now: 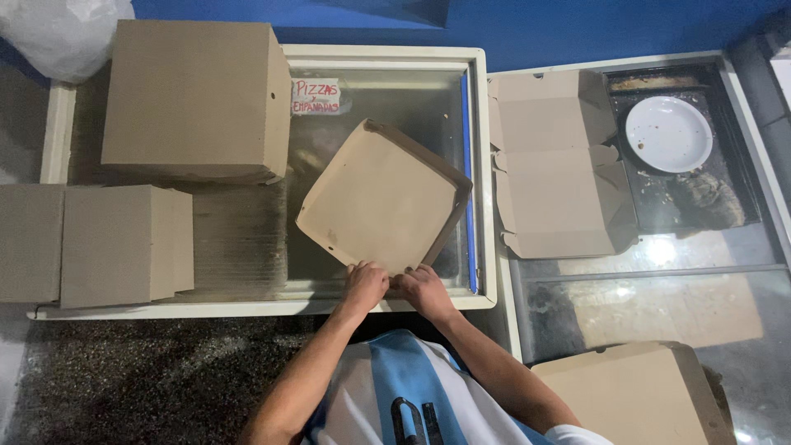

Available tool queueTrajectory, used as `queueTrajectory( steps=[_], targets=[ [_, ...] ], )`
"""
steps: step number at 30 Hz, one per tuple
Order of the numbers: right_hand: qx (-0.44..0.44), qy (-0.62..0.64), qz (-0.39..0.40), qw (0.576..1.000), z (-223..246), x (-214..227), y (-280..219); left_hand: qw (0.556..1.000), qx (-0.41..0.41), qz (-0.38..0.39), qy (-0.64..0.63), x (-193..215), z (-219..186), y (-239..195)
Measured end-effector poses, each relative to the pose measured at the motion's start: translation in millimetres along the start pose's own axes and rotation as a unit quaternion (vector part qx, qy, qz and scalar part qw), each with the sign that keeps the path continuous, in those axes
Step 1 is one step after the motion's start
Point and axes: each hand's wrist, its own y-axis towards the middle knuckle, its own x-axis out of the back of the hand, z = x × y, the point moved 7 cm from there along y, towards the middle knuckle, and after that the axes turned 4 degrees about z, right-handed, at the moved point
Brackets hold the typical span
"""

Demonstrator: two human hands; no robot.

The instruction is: The person repeatedly assembles flat cardboard pizza boxes by folding and interlocking the flaps. They then stack the assembled boxes on top of a freezer. The process is repeated multiple times throughout the clip.

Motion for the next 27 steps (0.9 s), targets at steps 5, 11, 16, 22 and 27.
queueTrajectory(
  steps=[5,11,16,22,27],
  targets=[
    [0.019,-0.010,-0.003,1.000,-10.7,3.8,-22.3,0.999,-0.011,-0.034,0.000,3.8,2.2,-10.2],
    [-0.108,0.023,-0.050,0.993,-0.7,62.5,-10.8,0.987,-0.070,-0.138,-0.051,41.0,-13.7,-40.0],
    [-0.393,0.156,-0.009,0.906,-18.1,79.8,-18.0,0.951,0.034,-0.280,-0.125,58.4,50.2,-33.8],
    [-0.503,0.279,0.074,0.815,-41.8,49.0,-24.1,0.908,0.166,-0.261,-0.284,107.8,96.8,-49.1],
    [-0.528,0.299,0.076,0.791,-58.7,25.3,-31.9,0.892,0.246,-0.216,-0.313,54.1,149.1,-12.2]
  ],
)
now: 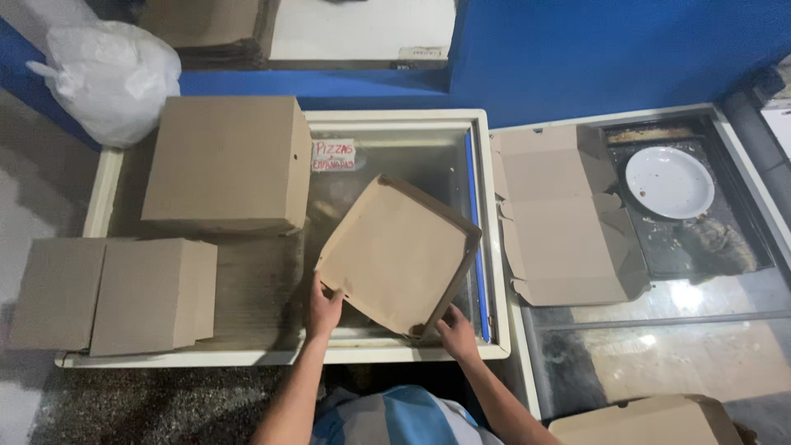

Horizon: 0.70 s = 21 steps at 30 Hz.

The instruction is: The person repeatedly assembles flat cardboard pizza boxes by folding and interlocking the flaps. They then stack the assembled boxes on top of a freezer. The process is repeated multiple times throughout the clip.

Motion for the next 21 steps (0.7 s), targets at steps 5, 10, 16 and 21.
queueTrajectory(
  steps=[5,10,16,21],
  targets=[
    [0.026,0.046,-0.049,0.997,-12.1,1.2,-0.4,0.997,0.004,-0.040,-0.064,19.4,-18.8,-24.7],
    [0.039,0.040,-0.101,0.993,-24.1,14.6,6.8,0.986,-0.088,-0.085,-0.110,21.9,-18.8,-12.1],
    [-0.050,0.213,-0.052,0.974,-8.0,26.9,-21.7,0.985,0.042,0.052,-0.156,3.2,-6.3,-18.6],
    [0.014,0.315,-0.040,0.948,-30.8,31.6,-20.2,0.983,0.030,0.013,-0.180,-21.3,38.1,13.3]
  ],
)
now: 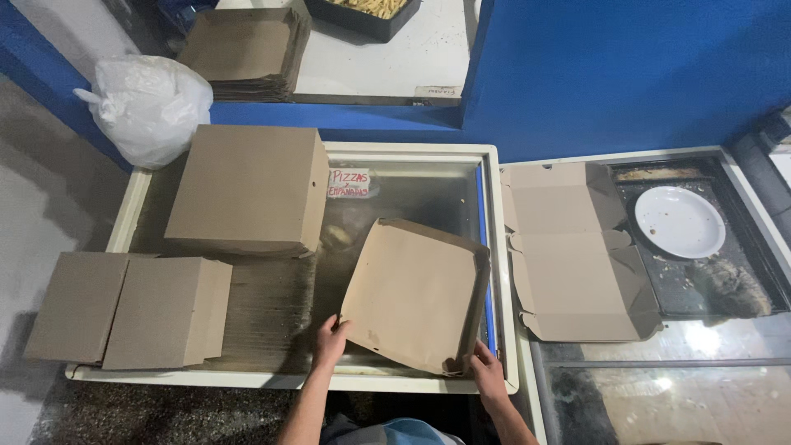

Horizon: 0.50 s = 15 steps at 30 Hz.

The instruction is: The person repeatedly assembles flat cardboard pizza boxes by folding and interlocking the flaps. They then stack the assembled boxes on top of a freezer. The process is repeated multiple times throughout the clip.

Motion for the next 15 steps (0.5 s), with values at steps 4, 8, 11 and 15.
queueTrajectory(
  steps=[4,8,11,15],
  targets=[
    [-0.047,0.062,0.064,0.995,25.9,-4.0,-25.2,0.983,0.104,0.015,-0.150,5.4,-7.8,-41.0],
    [-0.086,0.155,0.100,0.979,17.5,-0.4,-19.1,0.957,0.092,0.057,-0.268,1.0,1.8,-51.0],
    [-0.061,0.148,0.095,0.982,-13.3,14.0,1.3,0.950,0.063,0.074,-0.297,-4.5,20.2,-45.6],
    [-0.083,0.175,0.048,0.980,-39.1,23.7,14.2,0.941,0.083,0.044,-0.326,1.4,20.2,-57.1]
  ],
)
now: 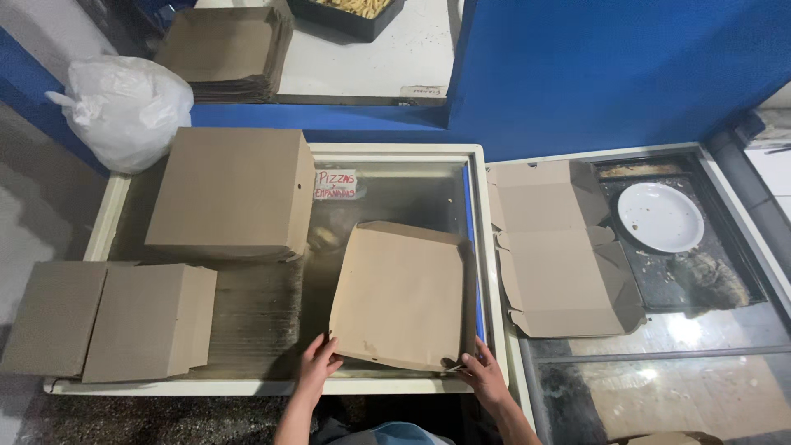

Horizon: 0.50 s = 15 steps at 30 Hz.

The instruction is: The person repeatedly assembles flat cardboard pizza boxes by folding and interlocking the flaps. They then stack the assembled boxes on top of a freezer. The process is repeated multiple times throughout the clip.

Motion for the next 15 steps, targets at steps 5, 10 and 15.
queueTrajectory(
  steps=[5,10,15],
  targets=[
    [-0.001,-0.003,0.006,1.000,0.9,2.2,2.5,1.000,0.007,0.015,0.009,-1.8,0.2,-10.3],
    [0.037,-0.029,0.043,0.998,14.7,-5.4,-4.3,0.996,-0.041,0.068,0.027,-1.7,5.7,-1.7],
    [0.048,-0.029,0.077,0.995,20.0,-19.9,-4.9,0.999,-0.014,0.025,0.019,-0.8,-18.8,-24.2]
  ],
)
